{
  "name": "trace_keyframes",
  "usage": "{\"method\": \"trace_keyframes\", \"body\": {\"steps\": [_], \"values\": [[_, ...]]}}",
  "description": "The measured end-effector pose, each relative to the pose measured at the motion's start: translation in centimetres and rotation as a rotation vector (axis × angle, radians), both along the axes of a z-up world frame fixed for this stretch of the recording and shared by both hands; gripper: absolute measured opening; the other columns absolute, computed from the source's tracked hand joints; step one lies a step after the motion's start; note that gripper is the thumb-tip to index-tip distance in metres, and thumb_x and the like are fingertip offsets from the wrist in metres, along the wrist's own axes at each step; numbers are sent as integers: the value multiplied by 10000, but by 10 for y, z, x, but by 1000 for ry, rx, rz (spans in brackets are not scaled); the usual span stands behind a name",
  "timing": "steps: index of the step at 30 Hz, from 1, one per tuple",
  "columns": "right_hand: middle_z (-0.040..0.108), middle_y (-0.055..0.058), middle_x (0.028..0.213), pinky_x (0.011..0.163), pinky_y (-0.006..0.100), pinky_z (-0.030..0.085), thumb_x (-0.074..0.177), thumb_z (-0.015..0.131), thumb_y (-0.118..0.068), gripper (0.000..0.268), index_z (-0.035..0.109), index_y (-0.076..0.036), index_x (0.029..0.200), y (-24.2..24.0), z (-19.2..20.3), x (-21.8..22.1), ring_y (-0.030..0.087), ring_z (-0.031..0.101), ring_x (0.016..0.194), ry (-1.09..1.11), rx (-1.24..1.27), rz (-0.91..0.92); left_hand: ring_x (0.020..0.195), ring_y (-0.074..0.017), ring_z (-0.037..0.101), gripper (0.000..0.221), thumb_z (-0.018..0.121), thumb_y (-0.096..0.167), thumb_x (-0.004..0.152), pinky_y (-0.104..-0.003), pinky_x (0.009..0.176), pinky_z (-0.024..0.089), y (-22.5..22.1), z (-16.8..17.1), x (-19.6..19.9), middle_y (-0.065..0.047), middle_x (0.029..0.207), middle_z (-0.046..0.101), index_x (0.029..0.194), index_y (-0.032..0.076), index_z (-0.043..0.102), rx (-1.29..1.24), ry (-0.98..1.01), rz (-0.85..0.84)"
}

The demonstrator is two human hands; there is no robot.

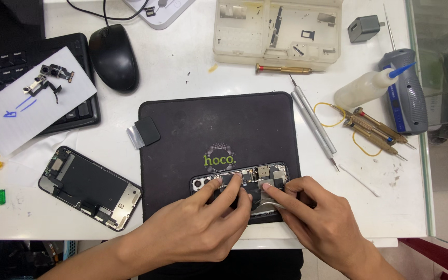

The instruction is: The person uses tweezers to remove a small metal bracket and a camera module from the motherboard of a disassembled smartphone. They then place the removed components on a nearby piece of paper.

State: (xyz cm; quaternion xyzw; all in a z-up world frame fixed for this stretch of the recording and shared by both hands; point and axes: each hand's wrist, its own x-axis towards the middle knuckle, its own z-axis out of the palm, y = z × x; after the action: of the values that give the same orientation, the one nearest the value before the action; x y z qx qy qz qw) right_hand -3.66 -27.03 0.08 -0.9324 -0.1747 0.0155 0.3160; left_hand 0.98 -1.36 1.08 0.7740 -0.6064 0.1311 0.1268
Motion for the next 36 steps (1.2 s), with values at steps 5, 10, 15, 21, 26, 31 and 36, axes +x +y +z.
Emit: {"method": "trace_keyframes", "body": {"steps": [5,10,15,21,26,31,36], "values": [[611,39,871,461,307,525,764,821,-208,455,758,-193,1214,-1,5,3,127,620,591,-93,-105,166,1259,-353,614,289,666,119,869,-454,970,571,7,2,-3,-178,1187,698,1061,-82,744,5,72,23],[619,59,924,481,283,543,775,806,-271,464,743,-206,1231,0,6,6,127,637,635,-224,-162,283,1274,-349,606,370,637,119,859,-457,1016,535,19,4,-4,-214,1257,688,1150,-95,720,6,90,52],[621,58,903,451,306,532,762,816,-280,472,748,-204,1222,2,6,4,121,629,598,-199,-189,298,1178,-320,648,348,658,146,830,-483,998,540,29,5,-17,-219,1166,700,1073,-94,728,10,57,143],[618,38,885,456,295,528,746,818,-252,448,759,-194,1186,0,1,3,110,631,601,-177,-135,260,1027,-297,661,215,733,81,888,-455,977,550,22,-6,-22,-130,1037,677,1055,-52,761,-248,179,313],[651,11,889,493,276,510,799,828,-196,431,773,-169,1226,-4,-1,3,77,621,609,-46,-7,172,973,-314,677,249,688,110,865,-449,954,566,24,-1,-19,-145,970,690,1023,-66,763,-189,46,236],[686,27,815,460,290,505,775,773,-65,412,752,-79,1186,-1,5,7,105,645,566,50,107,3,992,-294,691,286,621,179,849,-427,979,581,27,7,-7,-139,954,701,916,-70,745,10,-252,-7],[658,36,805,479,315,512,780,786,-97,373,758,-88,1153,5,9,8,126,627,558,-27,7,60,931,-325,687,280,628,191,867,-437,884,574,22,10,0,-134,943,691,842,-65,739,38,-265,-34]]}}
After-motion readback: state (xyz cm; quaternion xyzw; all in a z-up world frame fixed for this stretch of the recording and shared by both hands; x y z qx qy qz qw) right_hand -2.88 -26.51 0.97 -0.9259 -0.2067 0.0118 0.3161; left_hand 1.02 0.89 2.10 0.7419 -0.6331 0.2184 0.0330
